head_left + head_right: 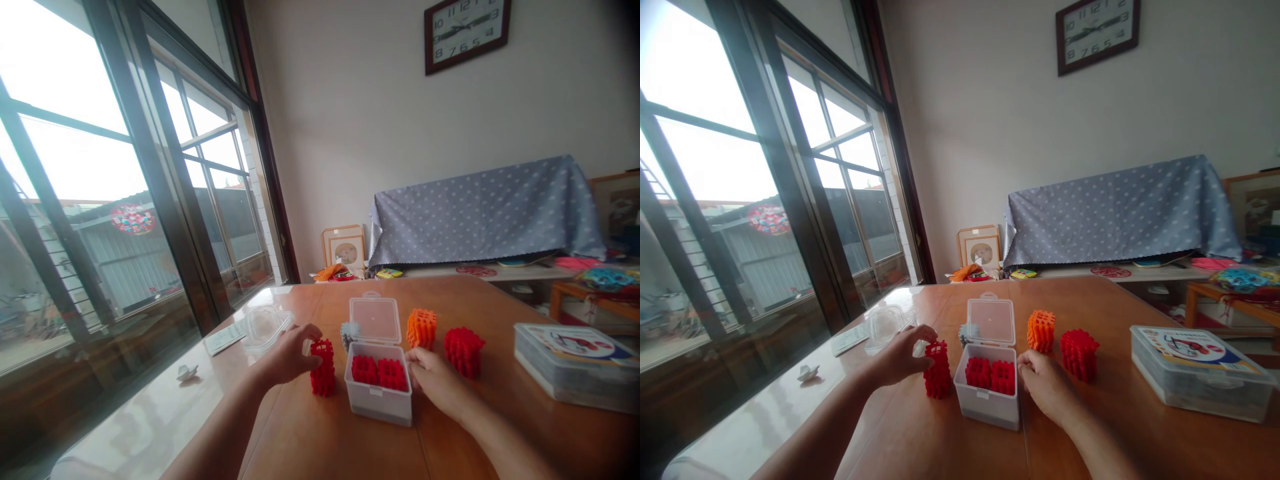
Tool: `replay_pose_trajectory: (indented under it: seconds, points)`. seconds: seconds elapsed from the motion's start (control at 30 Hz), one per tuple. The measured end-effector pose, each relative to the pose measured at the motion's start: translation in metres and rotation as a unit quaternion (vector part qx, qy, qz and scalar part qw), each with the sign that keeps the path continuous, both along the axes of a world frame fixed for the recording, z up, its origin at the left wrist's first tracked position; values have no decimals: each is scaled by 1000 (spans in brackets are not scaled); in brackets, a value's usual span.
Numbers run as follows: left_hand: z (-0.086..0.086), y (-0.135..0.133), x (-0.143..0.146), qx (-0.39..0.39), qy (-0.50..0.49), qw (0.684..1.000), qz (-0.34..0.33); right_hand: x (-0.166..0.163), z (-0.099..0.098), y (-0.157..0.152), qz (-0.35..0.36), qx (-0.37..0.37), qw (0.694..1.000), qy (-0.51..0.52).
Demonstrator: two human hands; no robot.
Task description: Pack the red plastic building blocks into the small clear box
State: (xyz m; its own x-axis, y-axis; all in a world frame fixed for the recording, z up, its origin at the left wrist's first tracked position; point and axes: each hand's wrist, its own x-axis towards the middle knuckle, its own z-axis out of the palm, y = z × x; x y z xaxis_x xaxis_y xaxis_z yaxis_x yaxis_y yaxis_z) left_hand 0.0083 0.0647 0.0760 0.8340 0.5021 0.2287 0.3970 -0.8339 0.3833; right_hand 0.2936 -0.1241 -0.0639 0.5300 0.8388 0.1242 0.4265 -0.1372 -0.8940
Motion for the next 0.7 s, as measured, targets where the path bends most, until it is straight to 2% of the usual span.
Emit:
replay_pose_trajectory:
  seconds: [0.13, 0.27, 0.47, 0.6, 0.7]
  points:
    - [4, -17, 21, 11, -31, 998, -44, -2, 2, 0, 2, 10, 1000, 9]
    - [2, -44, 56, 7, -10, 994, -109, 1, -2, 3, -6, 13, 1000, 13]
    - [-22, -61, 100, -4, 2, 987, -160, 1, 2, 2, -18, 21, 1000, -1]
    - [-36, -59, 109, -42, -23, 980, -195, -4, 12, -2, -21, 17, 1000, -8]
    - [-36, -61, 107, -47, -38, 981, -185, -7, 17, -4, -22, 20, 999, -18]
